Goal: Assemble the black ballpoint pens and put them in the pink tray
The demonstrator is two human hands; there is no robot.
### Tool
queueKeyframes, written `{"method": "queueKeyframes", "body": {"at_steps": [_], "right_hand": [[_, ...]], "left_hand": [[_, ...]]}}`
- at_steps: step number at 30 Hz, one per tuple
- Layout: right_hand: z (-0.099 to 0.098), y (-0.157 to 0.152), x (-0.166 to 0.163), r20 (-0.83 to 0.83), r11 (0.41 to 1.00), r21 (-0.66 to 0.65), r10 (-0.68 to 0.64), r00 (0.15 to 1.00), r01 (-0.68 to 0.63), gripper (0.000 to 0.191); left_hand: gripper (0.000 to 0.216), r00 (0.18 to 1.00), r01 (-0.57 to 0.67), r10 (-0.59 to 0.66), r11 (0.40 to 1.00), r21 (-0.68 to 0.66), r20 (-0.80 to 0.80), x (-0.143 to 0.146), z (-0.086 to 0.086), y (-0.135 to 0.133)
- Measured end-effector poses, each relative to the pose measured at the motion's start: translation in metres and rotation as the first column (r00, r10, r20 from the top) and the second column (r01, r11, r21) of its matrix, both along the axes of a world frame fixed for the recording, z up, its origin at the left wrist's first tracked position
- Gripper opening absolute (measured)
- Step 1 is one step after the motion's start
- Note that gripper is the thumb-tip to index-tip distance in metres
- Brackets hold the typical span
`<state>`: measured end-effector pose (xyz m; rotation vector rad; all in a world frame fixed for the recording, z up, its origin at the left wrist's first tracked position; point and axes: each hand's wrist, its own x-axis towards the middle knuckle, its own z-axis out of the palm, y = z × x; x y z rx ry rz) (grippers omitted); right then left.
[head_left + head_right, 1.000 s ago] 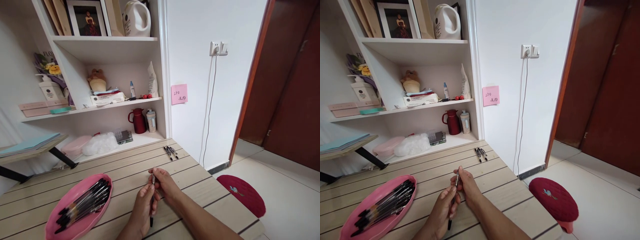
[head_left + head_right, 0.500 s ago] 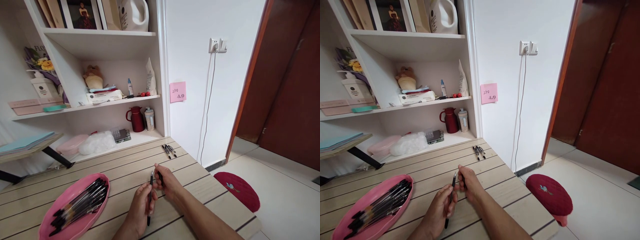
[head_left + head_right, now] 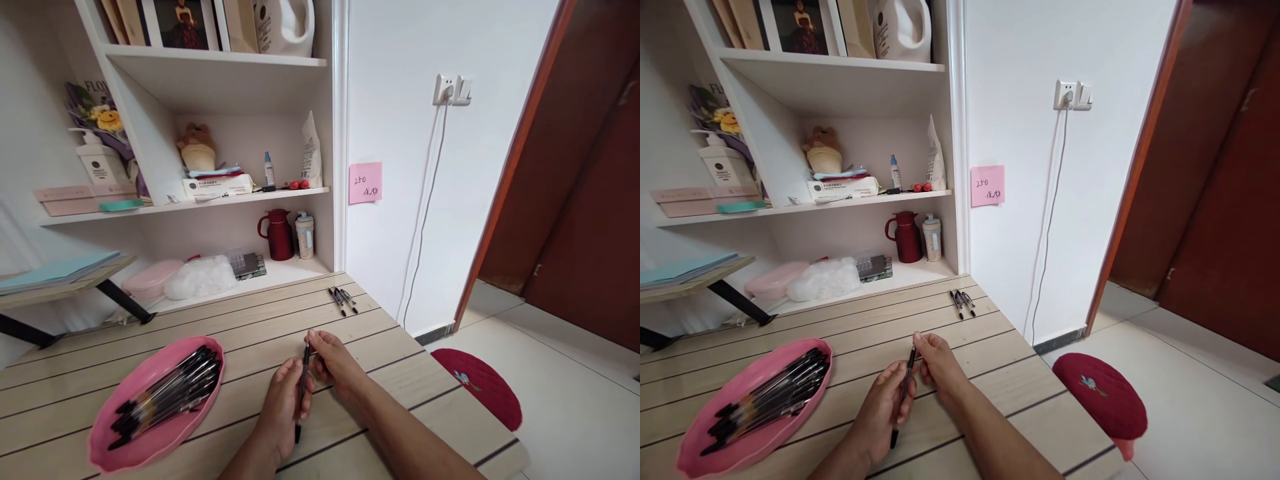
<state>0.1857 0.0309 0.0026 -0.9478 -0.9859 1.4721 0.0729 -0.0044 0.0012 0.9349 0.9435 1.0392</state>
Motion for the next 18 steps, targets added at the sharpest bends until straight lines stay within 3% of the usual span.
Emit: {"method": "queueKeyframes", "body": {"at_steps": [7,18], "right_hand": [[-0.0012,0.0005,0.0033,-0.052,1.000,0.000,0.027,0.998,-0.027,0.040],[-0.0031,0.0018,0.0033,-0.089,0.999,-0.020,0.027,0.996,-0.029,0.040]], "left_hand": [[0.029,0.996,0.023,-0.021,1.000,0.021,-0.085,0.0006,-0.0020,-0.0010],[0.031,0.996,0.049,-0.047,0.998,0.025,-0.071,0.0000,-0.0010,0.0008]]}}
